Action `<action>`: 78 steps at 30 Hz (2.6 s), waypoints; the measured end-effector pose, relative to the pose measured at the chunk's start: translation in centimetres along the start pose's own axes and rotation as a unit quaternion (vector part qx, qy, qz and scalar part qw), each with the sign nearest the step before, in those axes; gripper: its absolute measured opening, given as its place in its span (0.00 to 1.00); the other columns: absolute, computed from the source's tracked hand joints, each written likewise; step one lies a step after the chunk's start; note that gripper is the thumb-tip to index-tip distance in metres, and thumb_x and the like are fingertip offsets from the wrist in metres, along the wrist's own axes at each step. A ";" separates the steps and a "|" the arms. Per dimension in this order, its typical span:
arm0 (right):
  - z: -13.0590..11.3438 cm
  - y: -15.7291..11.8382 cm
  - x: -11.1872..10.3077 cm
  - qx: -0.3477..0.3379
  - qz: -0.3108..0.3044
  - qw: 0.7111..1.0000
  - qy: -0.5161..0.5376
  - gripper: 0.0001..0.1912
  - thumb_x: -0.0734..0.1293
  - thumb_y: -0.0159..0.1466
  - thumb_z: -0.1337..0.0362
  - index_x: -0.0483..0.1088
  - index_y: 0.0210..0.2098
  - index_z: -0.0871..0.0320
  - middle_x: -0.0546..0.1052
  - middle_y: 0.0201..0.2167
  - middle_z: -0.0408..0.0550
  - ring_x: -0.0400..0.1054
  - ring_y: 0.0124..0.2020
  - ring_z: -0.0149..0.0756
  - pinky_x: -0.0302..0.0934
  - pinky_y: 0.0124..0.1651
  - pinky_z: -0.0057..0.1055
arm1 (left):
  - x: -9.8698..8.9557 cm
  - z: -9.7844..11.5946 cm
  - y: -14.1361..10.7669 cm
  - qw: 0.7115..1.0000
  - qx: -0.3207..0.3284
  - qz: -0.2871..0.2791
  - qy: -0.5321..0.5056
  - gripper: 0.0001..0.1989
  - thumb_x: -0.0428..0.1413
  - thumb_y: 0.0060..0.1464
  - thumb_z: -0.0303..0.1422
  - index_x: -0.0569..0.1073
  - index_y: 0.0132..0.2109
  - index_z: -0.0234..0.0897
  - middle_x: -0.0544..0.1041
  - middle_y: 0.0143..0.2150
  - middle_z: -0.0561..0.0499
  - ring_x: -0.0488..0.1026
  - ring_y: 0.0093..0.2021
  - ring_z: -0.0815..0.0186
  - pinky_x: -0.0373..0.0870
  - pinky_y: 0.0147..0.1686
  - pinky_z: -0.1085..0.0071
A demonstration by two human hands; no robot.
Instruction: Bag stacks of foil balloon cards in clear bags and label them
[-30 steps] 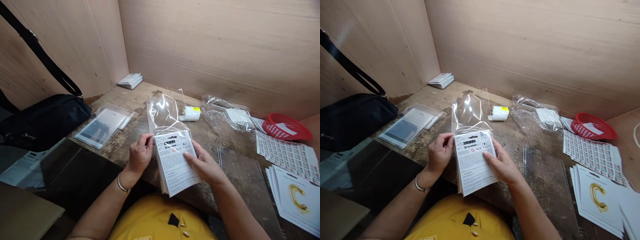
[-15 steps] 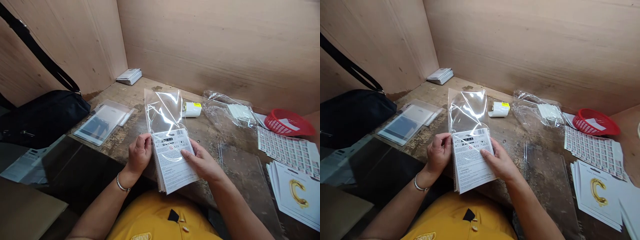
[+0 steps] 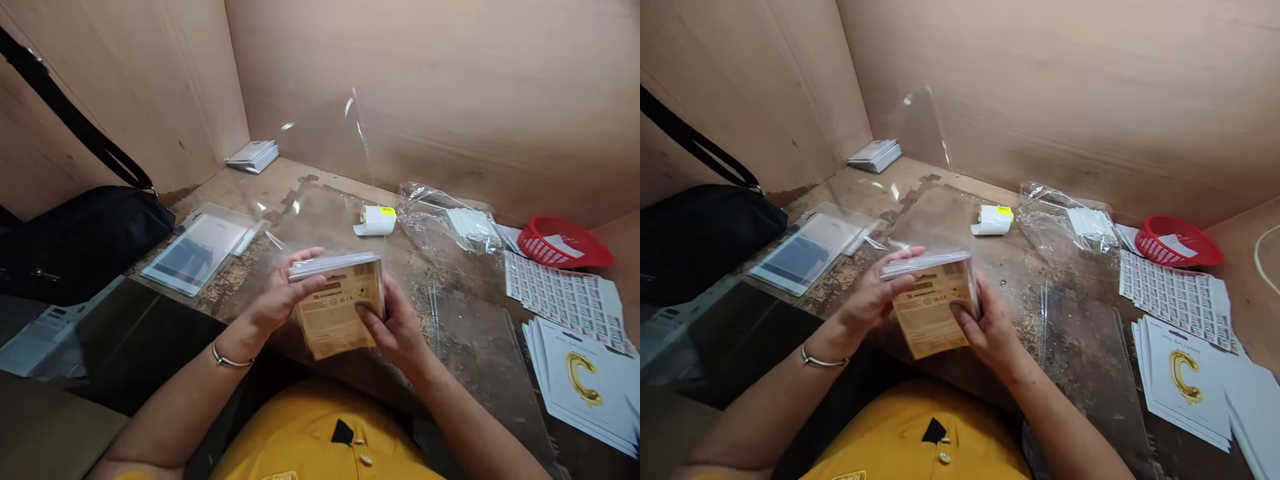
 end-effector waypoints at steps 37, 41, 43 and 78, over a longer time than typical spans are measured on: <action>2.1 -1.0 -2.0 0.129 -0.105 0.983 0.076 0.15 0.72 0.57 0.56 0.75 0.41 0.58 0.79 0.42 0.50 0.72 0.47 0.48 0.67 0.51 0.45 | 2.2 -2.9 -0.2 0.969 -0.004 -0.142 0.205 0.21 0.66 0.46 0.35 0.77 0.49 0.37 0.79 0.50 0.45 0.76 0.49 0.56 0.72 0.53 0.61; 0.3 -0.2 -3.1 0.228 -0.096 0.959 0.139 0.22 0.72 0.56 0.50 0.70 0.43 0.58 0.78 0.35 0.51 0.74 0.31 0.39 0.71 0.31 0.36 | 3.0 -2.2 0.0 0.987 -0.105 -0.081 0.089 0.25 0.66 0.46 0.42 0.75 0.49 0.34 0.79 0.46 0.41 0.78 0.41 0.57 0.77 0.41 0.63; 1.1 -0.3 -2.8 0.307 -0.107 0.928 0.181 0.25 0.71 0.54 0.44 0.67 0.38 0.59 0.74 0.24 0.45 0.65 0.17 0.30 0.62 0.18 0.28 | 3.2 -3.8 -0.6 0.972 -0.214 -0.086 0.055 0.28 0.66 0.46 0.45 0.72 0.50 0.35 0.79 0.42 0.41 0.78 0.32 0.61 0.77 0.31 0.66; -0.9 2.4 4.7 -0.182 -0.192 0.801 -0.536 0.20 0.67 0.62 0.64 0.66 0.51 0.65 0.69 0.54 0.62 0.63 0.46 0.49 0.58 0.44 0.38 | 5.7 -10.2 -8.8 0.623 0.310 -0.196 0.691 0.29 0.53 0.61 0.42 0.66 0.59 0.21 0.69 0.60 0.32 0.65 0.62 0.49 0.60 0.62 0.56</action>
Point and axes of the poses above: each hand's wrist, its own y-axis towards the middle knuckle, its own x-axis out of the palm, z = x × y, the point moved 5 cm from there along y, towards the middle knuckle
